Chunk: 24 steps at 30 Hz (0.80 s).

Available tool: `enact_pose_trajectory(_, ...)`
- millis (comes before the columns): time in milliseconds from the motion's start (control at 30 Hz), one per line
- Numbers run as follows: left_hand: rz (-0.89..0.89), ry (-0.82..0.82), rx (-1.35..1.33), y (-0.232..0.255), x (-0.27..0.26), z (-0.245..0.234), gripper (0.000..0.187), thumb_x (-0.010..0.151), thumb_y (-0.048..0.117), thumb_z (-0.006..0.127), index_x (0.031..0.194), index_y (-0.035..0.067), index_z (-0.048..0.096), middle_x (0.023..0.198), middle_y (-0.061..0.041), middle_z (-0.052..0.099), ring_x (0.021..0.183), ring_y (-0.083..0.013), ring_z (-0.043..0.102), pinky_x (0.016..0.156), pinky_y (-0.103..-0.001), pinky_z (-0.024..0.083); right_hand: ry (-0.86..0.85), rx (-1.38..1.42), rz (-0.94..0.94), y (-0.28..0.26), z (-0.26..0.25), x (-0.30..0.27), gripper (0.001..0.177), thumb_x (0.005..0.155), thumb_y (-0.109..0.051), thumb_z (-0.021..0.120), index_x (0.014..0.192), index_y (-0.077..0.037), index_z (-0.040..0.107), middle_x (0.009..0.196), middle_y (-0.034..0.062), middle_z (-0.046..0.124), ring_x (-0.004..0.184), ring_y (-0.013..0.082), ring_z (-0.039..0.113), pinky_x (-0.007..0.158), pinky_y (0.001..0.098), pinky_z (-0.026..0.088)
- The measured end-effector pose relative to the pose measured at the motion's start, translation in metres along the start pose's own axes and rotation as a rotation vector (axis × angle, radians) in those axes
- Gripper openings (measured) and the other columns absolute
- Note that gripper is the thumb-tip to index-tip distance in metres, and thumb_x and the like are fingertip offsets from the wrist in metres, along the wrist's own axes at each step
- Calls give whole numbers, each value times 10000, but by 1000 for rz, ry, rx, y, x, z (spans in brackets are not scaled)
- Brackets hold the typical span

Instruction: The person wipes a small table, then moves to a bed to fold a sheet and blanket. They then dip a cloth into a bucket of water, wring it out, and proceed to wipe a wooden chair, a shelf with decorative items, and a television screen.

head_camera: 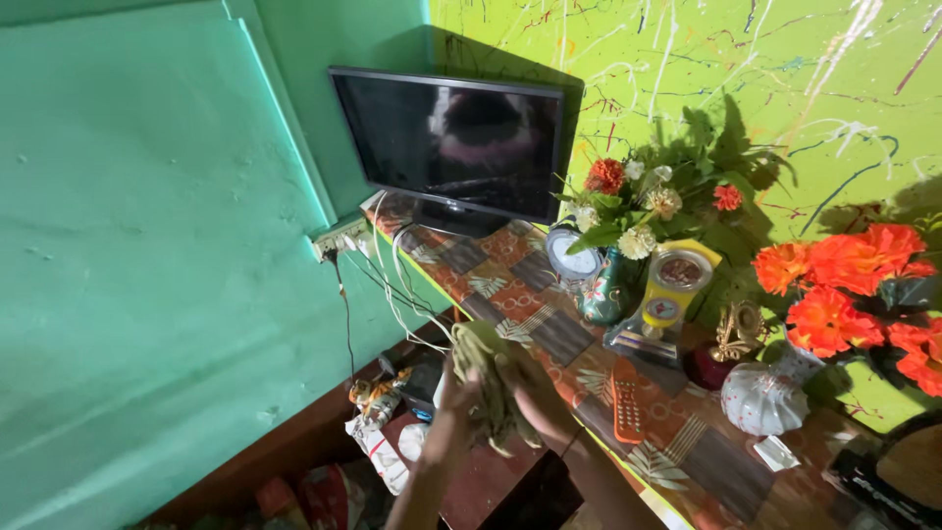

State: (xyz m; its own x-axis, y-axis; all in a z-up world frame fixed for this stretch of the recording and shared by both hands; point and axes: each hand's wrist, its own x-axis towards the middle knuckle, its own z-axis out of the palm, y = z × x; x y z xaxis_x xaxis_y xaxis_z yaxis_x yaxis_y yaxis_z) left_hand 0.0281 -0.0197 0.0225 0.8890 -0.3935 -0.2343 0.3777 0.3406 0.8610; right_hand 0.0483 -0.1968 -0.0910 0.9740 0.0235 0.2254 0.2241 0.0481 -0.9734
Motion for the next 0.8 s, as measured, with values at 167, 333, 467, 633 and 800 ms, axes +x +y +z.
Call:
enact_pose_trajectory(167, 144, 86, -62, -50, 56, -12, 453, 1057, 221, 480, 1493, 101, 449, 1318, -123, 644, 1138, -226, 675, 925, -373, 600, 232, -417, -45, -49, 14, 9, 443, 1044, -355, 522, 1330, -22, 463, 1342, 127, 479, 1263, 229, 500, 1015, 353, 463)
enact_pose_trajectory(333, 162, 111, -18, -47, 121, -24, 397, 1002, 140, 525, 1395, 112, 478, 1132, -140, 680, 928, -238, 708, 745, -365, 616, 434, -621, -245, -86, 21, 24, 337, 1043, -234, 521, 1352, -110, 575, 1349, 138, 607, 1295, 272, 602, 1115, 370, 485)
enact_pose_trajectory(467, 88, 108, 98, -35, 165, -15, 404, 975, 183, 556, 1373, 152, 495, 1139, -99, 682, 960, -207, 696, 758, -353, 609, 350, -584, -365, -68, 17, 61, 396, 1046, -89, 519, 1436, -108, 578, 1483, 187, 541, 1448, 359, 497, 1197, 443, 383)
enact_pose_trajectory(633, -255, -12, -303, -35, 223, -17, 563, 1008, 473, 461, 1472, 157, 490, 1251, -85, 621, 982, -241, 643, 792, -387, 540, 362, -686, -120, -43, -9, 119, 627, 893, -143, 633, 1489, -71, 454, 1472, 241, 426, 1349, 396, 469, 1097, 454, 422)
enact_pose_trajectory(800, -71, 35, 284, -37, 286, -26, 614, 959, 370, 451, 1550, 204, 464, 1445, -82, 570, 1136, -292, 609, 991, -430, 455, 562, -917, -262, 8, -61, 165, 616, 912, -127, 639, 1505, -82, 476, 1492, 195, 514, 1441, 407, 469, 1218, 472, 411)
